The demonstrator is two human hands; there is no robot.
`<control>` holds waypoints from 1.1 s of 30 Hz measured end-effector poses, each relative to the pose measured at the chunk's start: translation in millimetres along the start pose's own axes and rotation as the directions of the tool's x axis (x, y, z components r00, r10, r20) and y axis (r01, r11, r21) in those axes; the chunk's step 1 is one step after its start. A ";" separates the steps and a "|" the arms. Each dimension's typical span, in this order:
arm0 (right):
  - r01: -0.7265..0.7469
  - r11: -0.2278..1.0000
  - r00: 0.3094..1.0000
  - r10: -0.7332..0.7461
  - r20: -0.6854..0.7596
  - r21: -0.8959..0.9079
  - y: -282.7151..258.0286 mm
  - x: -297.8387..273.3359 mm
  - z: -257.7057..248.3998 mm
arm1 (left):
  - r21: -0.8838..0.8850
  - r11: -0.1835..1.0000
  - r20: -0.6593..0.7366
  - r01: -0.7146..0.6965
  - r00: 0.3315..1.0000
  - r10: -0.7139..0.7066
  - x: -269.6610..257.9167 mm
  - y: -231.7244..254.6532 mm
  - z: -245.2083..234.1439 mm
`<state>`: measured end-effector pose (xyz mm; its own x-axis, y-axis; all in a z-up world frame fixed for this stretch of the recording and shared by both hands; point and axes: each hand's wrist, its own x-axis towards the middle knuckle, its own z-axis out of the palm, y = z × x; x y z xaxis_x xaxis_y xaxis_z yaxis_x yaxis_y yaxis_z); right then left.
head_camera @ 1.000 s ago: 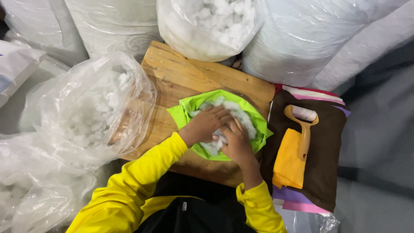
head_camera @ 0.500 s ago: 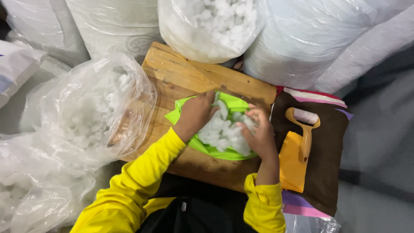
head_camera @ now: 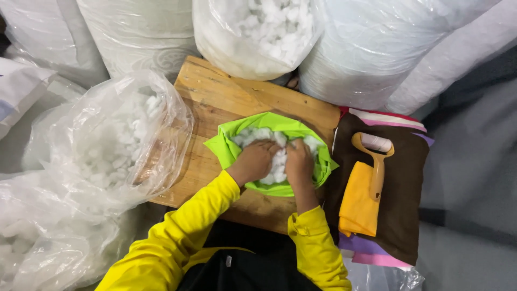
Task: Preparing a green pillowcase by lint-rolling the fabric and then stuffing it with white fiberfill material.
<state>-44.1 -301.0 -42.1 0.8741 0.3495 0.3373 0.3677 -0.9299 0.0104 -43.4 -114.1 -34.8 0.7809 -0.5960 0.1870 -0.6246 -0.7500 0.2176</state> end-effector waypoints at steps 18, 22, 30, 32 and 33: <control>-0.030 0.997 0.987 0.020 0.159 0.067 -28.2 8.1 -22.0 | 0.088 0.995 -0.144 0.046 0.989 -0.033 -20.4 -14.0 -24.5; -0.096 0.991 0.993 0.101 0.059 -0.088 44.0 24.2 41.0 | 0.150 0.975 0.112 0.163 0.977 -0.181 -15.5 -28.2 -32.3; -0.157 0.758 0.968 0.245 -0.053 0.633 33.4 2.7 -127.6 | -0.323 0.946 -0.066 0.023 0.997 -0.047 -22.2 -15.7 -114.8; -0.269 0.864 0.962 0.259 0.083 0.426 41.5 -21.1 -124.8 | -0.044 0.998 0.057 0.035 0.998 -0.032 -8.7 -13.1 -80.0; -0.276 0.863 0.961 0.264 0.087 0.423 34.3 -24.6 -105.1 | -0.049 0.998 0.060 0.030 0.998 -0.027 -3.9 -7.5 -56.3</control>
<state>-86.3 -353.7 48.9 0.9644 0.0999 0.2448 0.2104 -0.8506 -0.4820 -42.3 -90.0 16.8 0.7967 -0.5918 0.1229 -0.6007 -0.7526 0.2697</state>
